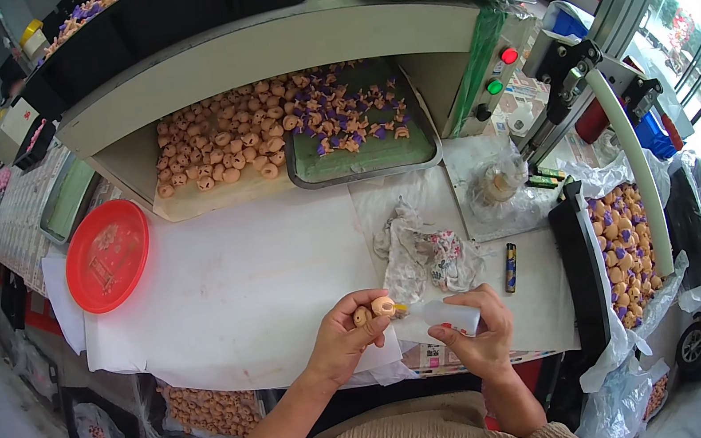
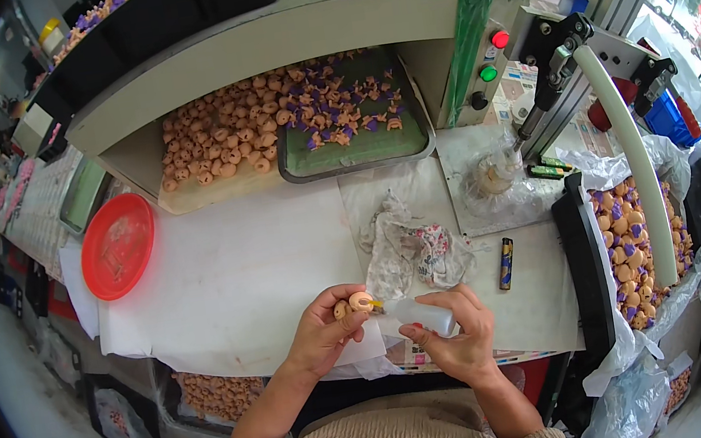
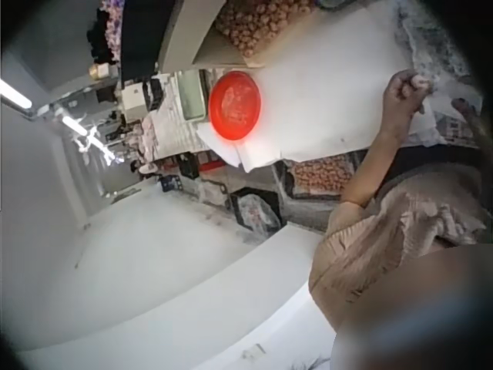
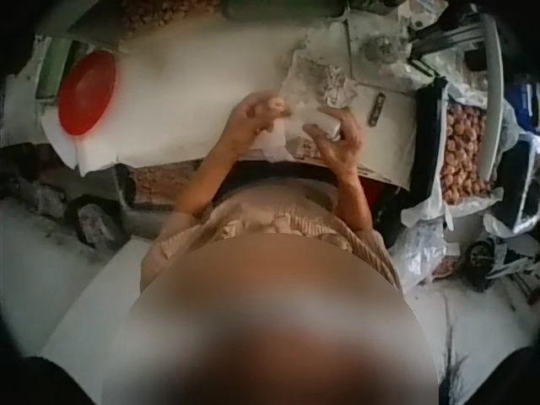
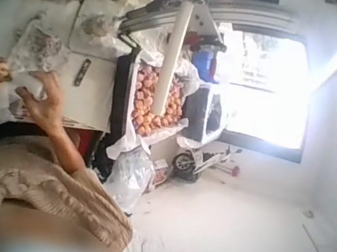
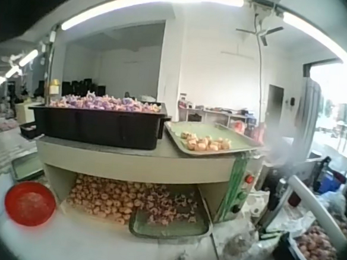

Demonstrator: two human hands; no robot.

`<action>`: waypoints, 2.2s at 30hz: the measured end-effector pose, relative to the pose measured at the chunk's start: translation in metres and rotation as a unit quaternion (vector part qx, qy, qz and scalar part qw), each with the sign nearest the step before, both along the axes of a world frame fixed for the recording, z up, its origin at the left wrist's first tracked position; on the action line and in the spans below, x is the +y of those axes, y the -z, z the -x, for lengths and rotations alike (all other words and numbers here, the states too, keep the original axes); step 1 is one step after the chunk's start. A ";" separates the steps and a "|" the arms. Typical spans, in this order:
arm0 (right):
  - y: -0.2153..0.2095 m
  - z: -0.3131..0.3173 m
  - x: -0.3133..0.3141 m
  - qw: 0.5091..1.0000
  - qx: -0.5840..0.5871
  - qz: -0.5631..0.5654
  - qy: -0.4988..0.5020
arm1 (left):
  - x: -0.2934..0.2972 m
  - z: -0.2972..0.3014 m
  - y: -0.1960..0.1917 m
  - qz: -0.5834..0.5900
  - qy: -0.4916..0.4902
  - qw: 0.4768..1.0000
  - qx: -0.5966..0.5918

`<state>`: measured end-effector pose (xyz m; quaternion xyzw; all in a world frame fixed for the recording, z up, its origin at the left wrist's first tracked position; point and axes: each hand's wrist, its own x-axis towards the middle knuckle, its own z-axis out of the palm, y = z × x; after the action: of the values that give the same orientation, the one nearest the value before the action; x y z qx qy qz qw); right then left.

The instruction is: The recorder is assembling small, colorful circular pieces (likely ceramic components) using a manual press jig and placing the finished items into a plastic storage bin.

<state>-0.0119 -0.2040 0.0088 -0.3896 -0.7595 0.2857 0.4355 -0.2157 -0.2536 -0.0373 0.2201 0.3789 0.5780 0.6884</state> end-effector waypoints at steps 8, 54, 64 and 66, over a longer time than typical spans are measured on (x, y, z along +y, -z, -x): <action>-0.003 -0.004 -0.001 1.000 -0.001 0.007 0.017 | 0.000 -0.001 0.003 -0.007 -0.012 1.000 -0.006; 0.005 -0.001 -0.009 0.986 0.104 0.097 -0.089 | -0.058 -0.005 -0.026 0.119 -0.157 0.976 0.097; 0.018 -0.081 0.038 0.993 0.016 0.114 -0.032 | -0.045 -0.075 -0.039 0.094 -0.066 0.976 -0.187; 0.012 -0.100 0.057 0.995 0.000 0.101 -0.007 | -0.014 -0.094 -0.052 0.069 -0.026 0.971 -0.228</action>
<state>0.0876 -0.1468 -0.0028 -0.4264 -0.7293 0.3642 0.3921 -0.1220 -0.2675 0.0150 0.0247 0.2558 0.6031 0.7552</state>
